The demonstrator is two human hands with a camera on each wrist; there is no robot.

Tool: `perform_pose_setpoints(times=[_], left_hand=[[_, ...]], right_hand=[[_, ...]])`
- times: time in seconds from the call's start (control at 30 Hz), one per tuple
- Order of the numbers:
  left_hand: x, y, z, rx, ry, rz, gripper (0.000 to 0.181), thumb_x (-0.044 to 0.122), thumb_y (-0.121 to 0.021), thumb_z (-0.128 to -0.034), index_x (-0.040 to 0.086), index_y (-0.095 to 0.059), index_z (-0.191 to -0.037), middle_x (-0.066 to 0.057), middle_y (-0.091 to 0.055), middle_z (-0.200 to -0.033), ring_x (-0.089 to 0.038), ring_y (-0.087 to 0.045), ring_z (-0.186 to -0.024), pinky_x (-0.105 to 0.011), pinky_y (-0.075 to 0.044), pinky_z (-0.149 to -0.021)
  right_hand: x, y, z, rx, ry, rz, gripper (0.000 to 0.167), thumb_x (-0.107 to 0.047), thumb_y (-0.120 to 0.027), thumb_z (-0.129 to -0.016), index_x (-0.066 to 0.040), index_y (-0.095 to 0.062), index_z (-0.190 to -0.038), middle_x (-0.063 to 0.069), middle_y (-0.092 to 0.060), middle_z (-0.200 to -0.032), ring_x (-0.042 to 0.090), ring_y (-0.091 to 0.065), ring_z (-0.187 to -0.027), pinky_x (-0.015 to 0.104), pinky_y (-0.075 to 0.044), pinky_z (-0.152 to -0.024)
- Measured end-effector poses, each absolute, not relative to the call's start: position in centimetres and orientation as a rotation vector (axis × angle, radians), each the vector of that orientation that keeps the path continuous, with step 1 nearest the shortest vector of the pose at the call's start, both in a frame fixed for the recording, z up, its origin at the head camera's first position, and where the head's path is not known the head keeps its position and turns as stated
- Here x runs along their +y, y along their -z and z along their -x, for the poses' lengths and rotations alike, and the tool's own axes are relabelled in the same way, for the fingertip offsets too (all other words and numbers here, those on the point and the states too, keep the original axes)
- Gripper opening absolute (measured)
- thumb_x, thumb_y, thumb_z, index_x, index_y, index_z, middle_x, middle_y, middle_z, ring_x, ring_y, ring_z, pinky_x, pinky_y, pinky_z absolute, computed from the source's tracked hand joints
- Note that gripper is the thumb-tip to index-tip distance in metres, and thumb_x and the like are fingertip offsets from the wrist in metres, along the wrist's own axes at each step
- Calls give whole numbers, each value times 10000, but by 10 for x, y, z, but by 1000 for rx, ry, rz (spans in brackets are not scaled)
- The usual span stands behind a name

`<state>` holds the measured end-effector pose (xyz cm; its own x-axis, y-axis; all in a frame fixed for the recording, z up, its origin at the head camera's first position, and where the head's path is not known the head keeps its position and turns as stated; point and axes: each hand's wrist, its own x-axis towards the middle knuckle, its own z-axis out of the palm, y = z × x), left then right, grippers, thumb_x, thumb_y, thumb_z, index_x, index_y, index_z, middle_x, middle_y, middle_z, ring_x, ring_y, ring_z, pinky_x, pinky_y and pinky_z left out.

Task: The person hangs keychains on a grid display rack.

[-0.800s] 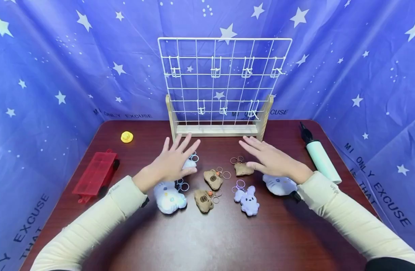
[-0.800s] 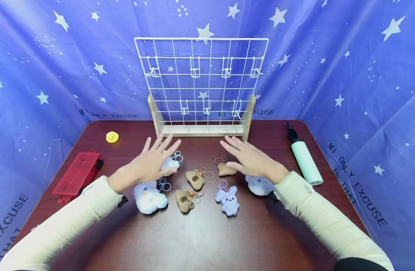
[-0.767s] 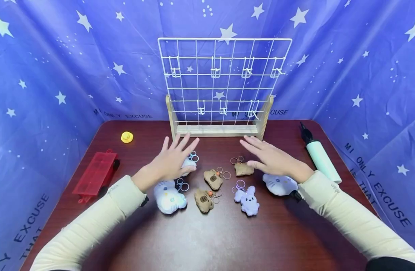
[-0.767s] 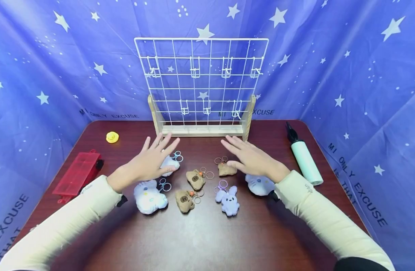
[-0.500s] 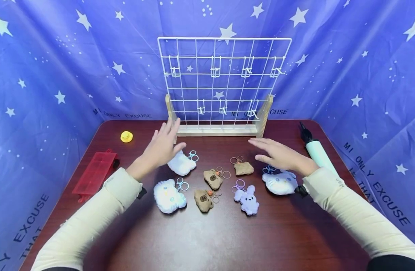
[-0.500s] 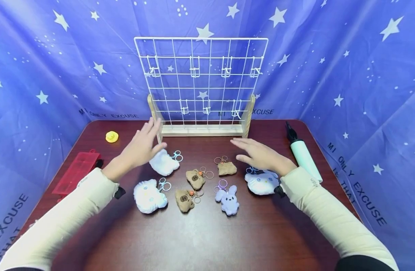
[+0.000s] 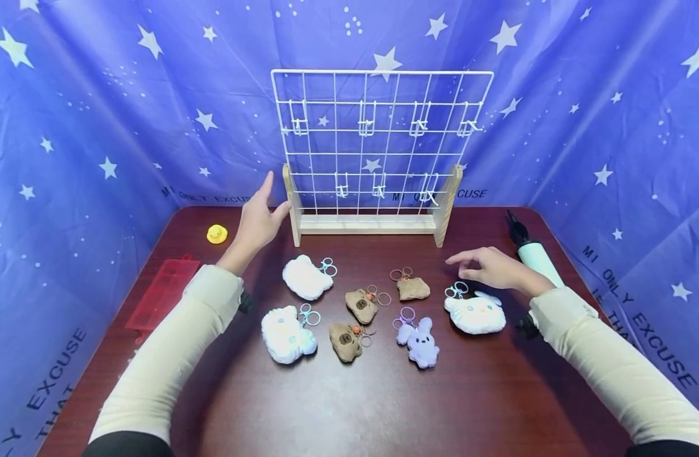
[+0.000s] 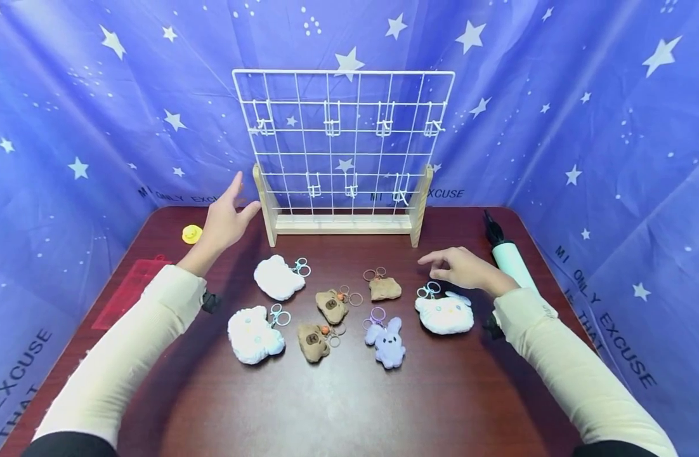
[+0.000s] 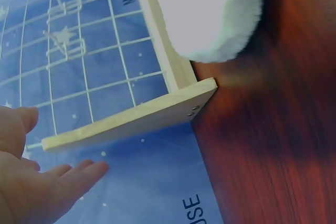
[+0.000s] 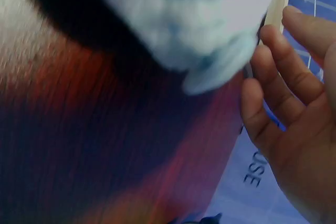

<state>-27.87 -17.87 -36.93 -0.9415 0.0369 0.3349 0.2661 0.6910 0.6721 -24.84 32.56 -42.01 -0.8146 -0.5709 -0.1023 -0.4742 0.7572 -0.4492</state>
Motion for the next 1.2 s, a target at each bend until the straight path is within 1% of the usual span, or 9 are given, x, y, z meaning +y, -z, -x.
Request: perform_pose_setpoints(times=[0.07,0.27,0.4,0.6,0.73,0.83,0.97,1.1,1.2], left_hand=[[-178,370,286,-2579,1180,205,762,200,-651,-1001,75,-230,-1624,-245,-432,-1569,-436,-562,-1326,-540,-480,-1131],[-176,369,308,-2526,1333,112,736,232,-651,-1006,167,-263,-1627,-181,-478,-1559,-395,-577,-1328,-493,-536,-1080],[-174,367,315,-2492,1353,92,692,247,-651,-1007,210,-316,-1612,-120,-486,-1565,-359,-595,-1316,-456,-554,-1064],[-168,366,323,-2475,1295,53,623,283,-660,-999,289,-409,-1569,-44,-550,-1517,-292,-653,-1249,-413,-526,-1105],[-165,365,329,-2470,1253,21,587,284,-659,-995,306,-451,-1544,-8,-555,-1508,-271,-569,-1356,-418,-461,-1167],[-164,365,331,-2467,1237,-22,561,285,-659,-992,318,-481,-1523,-8,-542,-1513,-265,-473,-1441,-419,-400,-1215],[-164,366,334,-2464,1238,-66,529,295,-661,-992,330,-512,-1499,-11,-527,-1517,-251,-461,-1451,-406,-380,-1233],[-164,367,333,-2464,1230,-80,497,308,-654,-995,339,-538,-1477,-5,-552,-1495,-268,-483,-1435,-419,-394,-1218],[-162,369,333,-2453,1217,-68,476,305,-650,-995,325,-563,-1463,-23,-623,-1435,-305,-551,-1362,-444,-441,-1160]], right_hand=[[333,423,249,2688,650,777,355,-95,-677,-972,-105,-678,-1327,108,-757,-1150,73,-538,-659,250,-474,-691],[346,432,255,2572,780,735,352,-42,-676,-959,-67,-682,-1309,11,-735,-919,47,-611,-793,202,-521,-730],[348,440,257,2503,844,745,350,-17,-678,-948,-21,-678,-1299,46,-740,-914,55,-630,-820,193,-537,-738],[348,442,258,2456,841,700,343,-7,-701,-924,-40,-709,-1265,38,-724,-903,76,-621,-827,185,-524,-734],[347,441,260,2404,869,644,323,22,-701,-905,-34,-732,-1222,61,-689,-888,81,-587,-795,178,-499,-693],[347,443,260,2385,886,621,317,35,-704,-892,-38,-745,-1198,67,-664,-881,89,-566,-774,180,-482,-664],[347,446,259,2392,882,607,309,22,-717,-886,-66,-761,-1180,58,-644,-894,106,-562,-791,190,-484,-657],[348,448,258,2414,870,627,293,-1,-737,-878,-85,-774,-1157,53,-639,-893,118,-563,-806,198,-492,-661],[350,451,256,2432,863,664,277,-20,-748,-878,-86,-777,-1145,46,-639,-874,108,-565,-790,200,-494,-659]])
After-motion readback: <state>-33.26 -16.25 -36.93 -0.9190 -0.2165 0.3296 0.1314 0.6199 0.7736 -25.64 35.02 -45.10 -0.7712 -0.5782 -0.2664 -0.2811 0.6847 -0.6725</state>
